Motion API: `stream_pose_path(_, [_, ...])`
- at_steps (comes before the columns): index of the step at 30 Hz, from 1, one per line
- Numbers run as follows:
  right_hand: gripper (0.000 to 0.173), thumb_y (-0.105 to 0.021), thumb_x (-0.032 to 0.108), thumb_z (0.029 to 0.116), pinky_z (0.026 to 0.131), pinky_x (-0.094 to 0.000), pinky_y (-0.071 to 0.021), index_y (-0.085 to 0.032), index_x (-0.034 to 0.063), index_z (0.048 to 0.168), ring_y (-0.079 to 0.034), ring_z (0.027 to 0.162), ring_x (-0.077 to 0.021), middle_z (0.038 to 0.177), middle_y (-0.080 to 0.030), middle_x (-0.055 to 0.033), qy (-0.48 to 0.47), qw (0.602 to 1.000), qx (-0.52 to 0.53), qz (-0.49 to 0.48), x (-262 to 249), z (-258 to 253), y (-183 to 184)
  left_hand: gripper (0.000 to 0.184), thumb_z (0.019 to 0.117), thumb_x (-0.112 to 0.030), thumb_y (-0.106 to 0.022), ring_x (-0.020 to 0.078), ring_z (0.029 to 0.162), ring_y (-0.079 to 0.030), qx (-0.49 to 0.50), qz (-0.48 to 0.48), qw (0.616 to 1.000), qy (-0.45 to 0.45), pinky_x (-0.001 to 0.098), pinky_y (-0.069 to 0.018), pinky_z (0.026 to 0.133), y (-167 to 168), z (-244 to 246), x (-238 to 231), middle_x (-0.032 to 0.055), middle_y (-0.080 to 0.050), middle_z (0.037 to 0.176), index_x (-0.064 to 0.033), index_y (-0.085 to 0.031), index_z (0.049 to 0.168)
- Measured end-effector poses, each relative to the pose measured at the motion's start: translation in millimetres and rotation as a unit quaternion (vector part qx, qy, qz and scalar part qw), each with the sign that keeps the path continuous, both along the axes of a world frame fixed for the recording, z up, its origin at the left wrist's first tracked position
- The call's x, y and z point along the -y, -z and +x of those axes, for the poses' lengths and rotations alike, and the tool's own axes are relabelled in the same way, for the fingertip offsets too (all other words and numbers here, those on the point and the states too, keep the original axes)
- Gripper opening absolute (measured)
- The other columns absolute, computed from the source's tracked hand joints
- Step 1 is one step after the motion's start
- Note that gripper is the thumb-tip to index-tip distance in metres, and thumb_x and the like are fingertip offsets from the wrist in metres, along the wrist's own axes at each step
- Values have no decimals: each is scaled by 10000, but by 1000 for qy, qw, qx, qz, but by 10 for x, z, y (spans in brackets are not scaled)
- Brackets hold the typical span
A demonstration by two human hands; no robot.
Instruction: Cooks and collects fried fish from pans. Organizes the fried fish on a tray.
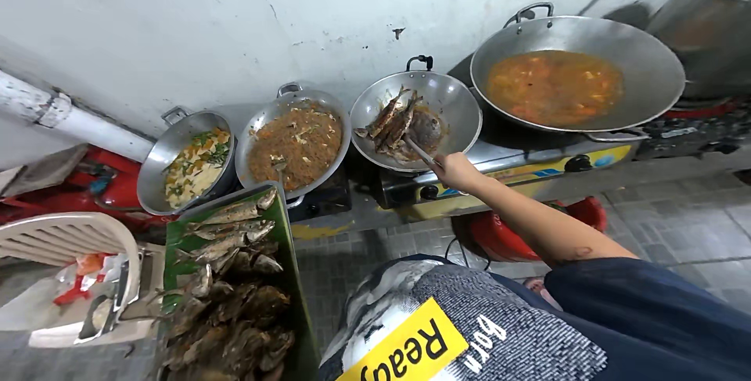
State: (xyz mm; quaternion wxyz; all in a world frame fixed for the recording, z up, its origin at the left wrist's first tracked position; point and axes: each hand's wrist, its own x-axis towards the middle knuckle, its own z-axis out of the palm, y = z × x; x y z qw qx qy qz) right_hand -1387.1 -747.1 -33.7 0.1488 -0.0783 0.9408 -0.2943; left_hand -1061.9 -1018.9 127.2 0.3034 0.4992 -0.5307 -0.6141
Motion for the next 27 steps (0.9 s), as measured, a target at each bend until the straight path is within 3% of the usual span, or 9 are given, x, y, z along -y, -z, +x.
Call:
stream_pose_path(5, [306,-513,168,1087,776,-578,-572,-670,-94,1095,-709,755,-392,855,-697,-258,11,1000,-15,-8,70,109,31,244,826,183,-364,22,674,-603,-20,19,1000,6,191,-549,657,37,27,51,14,-593,775,-18,-441,939])
stream_pose_path(7, [305,-511,164,1086,792,-590,-571,-668,-98,1098,-714,793,-414,881,-698,-273,24,999,-19,-8,148,168,-3,268,794,207,-353,15,632,-609,-28,22,999,-9,188,-558,627,-35,-15,5,-5,-598,709,-24,-439,898])
stream_pose_path(10, [321,-505,167,1088,840,-614,-554,-671,-106,1108,-712,881,-453,941,-701,-297,43,999,-23,-3,254,220,-24,291,904,207,-295,-39,653,-636,-80,54,995,29,155,-560,645,71,96,80,-61,-629,675,-38,-451,889])
stream_pose_path(14, [339,-496,181,1093,867,-620,-543,-672,-109,1079,-710,944,-463,953,-703,-300,52,998,-31,11,307,217,-7,346,893,209,-271,-10,634,-658,-97,90,991,28,174,-580,648,58,125,100,-53,-656,652,-53,-487,824])
stream_pose_path(17, [345,-479,175,1096,915,-622,-526,-661,-118,1111,-696,1021,-478,1010,-699,-317,42,999,-18,21,317,206,-55,439,898,180,-175,-25,675,-684,-120,78,988,61,170,-591,654,369,269,299,-79,-706,689,-75,-529,853])
stream_pose_path(20, [346,-477,175,1098,915,-622,-528,-648,-125,1127,-693,1025,-490,1015,-694,-326,43,999,-21,19,335,230,-74,432,883,189,-183,-30,666,-677,-111,67,990,54,165,-586,650,383,286,308,-80,-699,679,-72,-526,851])
stream_pose_path(24, [342,-474,169,1098,921,-614,-532,-644,-125,1147,-698,1022,-481,1022,-696,-323,51,999,-12,14,363,244,-76,323,932,158,-281,-44,669,-656,-90,68,992,49,160,-573,687,227,278,220,-88,-651,673,-69,-499,858])
stream_pose_path(27, [346,-470,176,1100,910,-615,-535,-644,-119,1144,-703,1003,-474,1011,-698,-316,53,998,-15,9,369,258,-58,353,940,156,-231,-43,674,-659,-86,61,994,34,160,-579,668,339,297,274,-87,-664,689,-69,-501,902])
